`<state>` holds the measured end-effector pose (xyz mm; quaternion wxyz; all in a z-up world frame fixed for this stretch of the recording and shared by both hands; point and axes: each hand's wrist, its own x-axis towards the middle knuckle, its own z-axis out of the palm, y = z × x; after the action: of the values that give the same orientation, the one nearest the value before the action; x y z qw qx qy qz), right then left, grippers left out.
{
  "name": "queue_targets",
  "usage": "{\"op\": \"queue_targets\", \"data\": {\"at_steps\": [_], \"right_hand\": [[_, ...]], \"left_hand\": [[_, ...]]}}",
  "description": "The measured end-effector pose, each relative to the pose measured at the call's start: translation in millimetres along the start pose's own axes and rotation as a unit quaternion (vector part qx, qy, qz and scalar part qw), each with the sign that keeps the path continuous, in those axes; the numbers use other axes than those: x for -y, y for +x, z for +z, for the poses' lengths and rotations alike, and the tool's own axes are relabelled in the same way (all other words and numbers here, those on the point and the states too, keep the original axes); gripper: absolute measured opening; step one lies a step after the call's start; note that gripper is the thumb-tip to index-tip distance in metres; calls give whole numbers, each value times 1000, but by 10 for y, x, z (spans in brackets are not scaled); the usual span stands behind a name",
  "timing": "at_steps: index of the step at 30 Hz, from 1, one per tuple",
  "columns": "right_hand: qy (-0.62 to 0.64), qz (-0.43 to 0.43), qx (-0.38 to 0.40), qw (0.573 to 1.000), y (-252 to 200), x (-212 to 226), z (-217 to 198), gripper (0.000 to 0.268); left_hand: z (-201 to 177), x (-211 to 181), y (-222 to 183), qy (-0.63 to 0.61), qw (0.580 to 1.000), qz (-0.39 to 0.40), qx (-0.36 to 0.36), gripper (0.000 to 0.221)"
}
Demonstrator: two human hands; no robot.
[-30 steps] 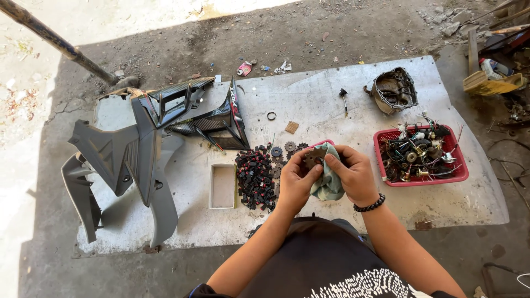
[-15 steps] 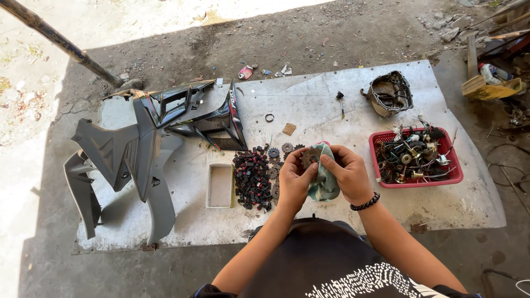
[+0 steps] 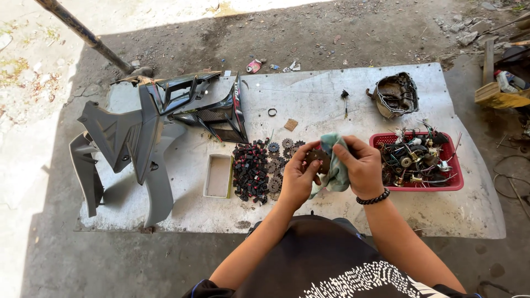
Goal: Cleaning motorcycle engine sprockets using a cloth and some liquid on a workbench.
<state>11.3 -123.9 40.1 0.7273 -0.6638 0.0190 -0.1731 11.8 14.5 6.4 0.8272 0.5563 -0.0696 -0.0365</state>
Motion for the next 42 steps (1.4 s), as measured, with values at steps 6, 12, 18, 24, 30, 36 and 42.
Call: {"op": "queue_targets", "data": {"at_steps": [6,12,18,24,30,36,42], "right_hand": [[-53,18,93,994,7,109,-174,13],[3,66,19,998,29,-99,-342,11],[9,95,10,995,65,-397,-588,18],[-40,93,64,993,116,86,-410,10],[-20,84,40,995,61,-126,-265,13],[44,49,-37,997,8,-463,-64,27],[59,33,-88,994,3,-526,123,19]], "left_hand": [[164,210,-8,29,999,19,-37,45],[297,301,-6,39,998,-30,-36,43],[379,192,-33,42,996,-31,-68,30],[312,309,-10,24,998,-13,-61,27],[134,182,14,56,997,-1,-45,41],[-78,82,42,70,997,-10,-39,28],[-234,-201,13,1,999,-16,-47,22]]}}
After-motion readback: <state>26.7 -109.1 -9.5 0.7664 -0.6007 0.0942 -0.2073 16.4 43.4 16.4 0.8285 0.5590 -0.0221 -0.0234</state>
